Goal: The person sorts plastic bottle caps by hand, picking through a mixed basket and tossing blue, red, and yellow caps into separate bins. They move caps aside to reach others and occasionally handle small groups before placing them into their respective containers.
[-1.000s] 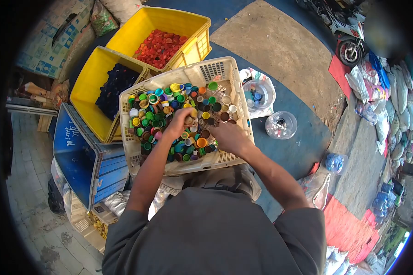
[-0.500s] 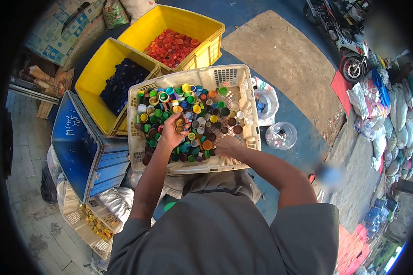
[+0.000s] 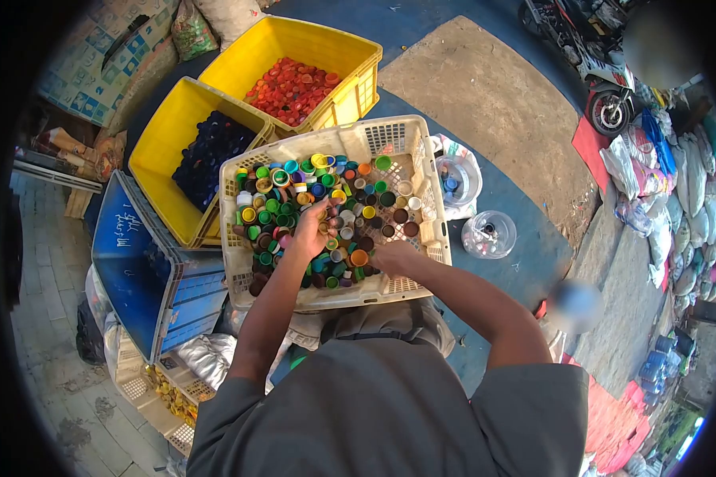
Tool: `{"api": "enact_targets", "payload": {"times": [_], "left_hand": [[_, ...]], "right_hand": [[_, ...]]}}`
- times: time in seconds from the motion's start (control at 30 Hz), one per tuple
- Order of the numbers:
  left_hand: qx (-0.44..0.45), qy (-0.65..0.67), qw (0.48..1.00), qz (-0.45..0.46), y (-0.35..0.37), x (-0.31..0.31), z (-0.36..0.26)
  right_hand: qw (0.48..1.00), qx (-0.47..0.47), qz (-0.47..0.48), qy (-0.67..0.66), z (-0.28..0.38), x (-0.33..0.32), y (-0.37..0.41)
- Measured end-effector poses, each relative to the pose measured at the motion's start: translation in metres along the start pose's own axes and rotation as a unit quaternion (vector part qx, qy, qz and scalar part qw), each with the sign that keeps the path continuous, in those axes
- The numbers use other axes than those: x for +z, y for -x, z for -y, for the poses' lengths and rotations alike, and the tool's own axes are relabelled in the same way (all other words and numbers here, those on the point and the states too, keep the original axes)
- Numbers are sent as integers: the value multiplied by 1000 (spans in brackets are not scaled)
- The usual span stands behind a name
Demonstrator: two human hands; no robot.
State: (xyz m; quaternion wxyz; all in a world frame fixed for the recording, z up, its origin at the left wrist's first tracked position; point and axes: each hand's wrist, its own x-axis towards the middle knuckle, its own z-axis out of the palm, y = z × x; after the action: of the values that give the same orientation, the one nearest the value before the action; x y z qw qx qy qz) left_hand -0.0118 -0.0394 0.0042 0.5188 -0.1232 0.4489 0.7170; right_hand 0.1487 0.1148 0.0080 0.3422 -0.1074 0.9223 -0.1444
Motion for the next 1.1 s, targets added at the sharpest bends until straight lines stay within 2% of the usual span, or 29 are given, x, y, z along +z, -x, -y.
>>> {"api": "enact_targets", "payload": {"times": [0.03,0.07,0.13,0.17,0.2,0.23,0.27,0.37,0.4,0.5,0.53,0.6,0.63,0.77,0.9,1.0,1.1], "left_hand": [[0,16,1000,1,-1,-1,-1],[0,30,1000,2,-4,-5,-1],[9,62,998,2,-1,-3,-2],[15,79,997,0,0,-3,-2],[11,78,997,1,-1,-5,-2],[8,93,996,5,-2,-6,-2],[5,108,994,9,-2,-7,-1],[2,139,990,26,-4,-10,2],[3,148,988,32,-3,-10,1],[15,199,979,52,-1,-12,1],[28,209,975,66,0,-14,1],[44,217,974,40,9,-14,-1],[54,221,973,28,13,-14,-3],[60,231,971,25,19,-34,-4],[73,180,981,-14,34,-35,-6],[46,135,990,-13,35,-40,-10],[79,-90,988,-96,48,-23,-11]], "right_hand": [[998,-7,-59,-12,-1,-2,4],[987,27,-134,-83,-3,-3,2],[931,91,-277,-219,-7,-7,-3],[867,109,-291,-390,-10,-9,-5],[773,122,-296,-547,-11,-16,-6],[654,131,-291,-686,-11,-22,-6],[499,135,-302,-801,-10,-28,-7],[353,201,-310,-860,-24,-28,-17],[405,258,-341,-808,-25,-29,-22],[628,387,-429,-522,-30,-19,-37],[674,413,-432,-434,-32,-20,-37],[719,441,-408,-349,-32,-25,-35],[739,452,-396,-303,-30,-32,-33],[774,446,-364,-263,-38,-23,-41],[791,445,-350,-233,-33,-27,-39],[802,413,-377,-211,-37,-22,-41],[802,406,-372,-234,-34,-32,-35]]}}
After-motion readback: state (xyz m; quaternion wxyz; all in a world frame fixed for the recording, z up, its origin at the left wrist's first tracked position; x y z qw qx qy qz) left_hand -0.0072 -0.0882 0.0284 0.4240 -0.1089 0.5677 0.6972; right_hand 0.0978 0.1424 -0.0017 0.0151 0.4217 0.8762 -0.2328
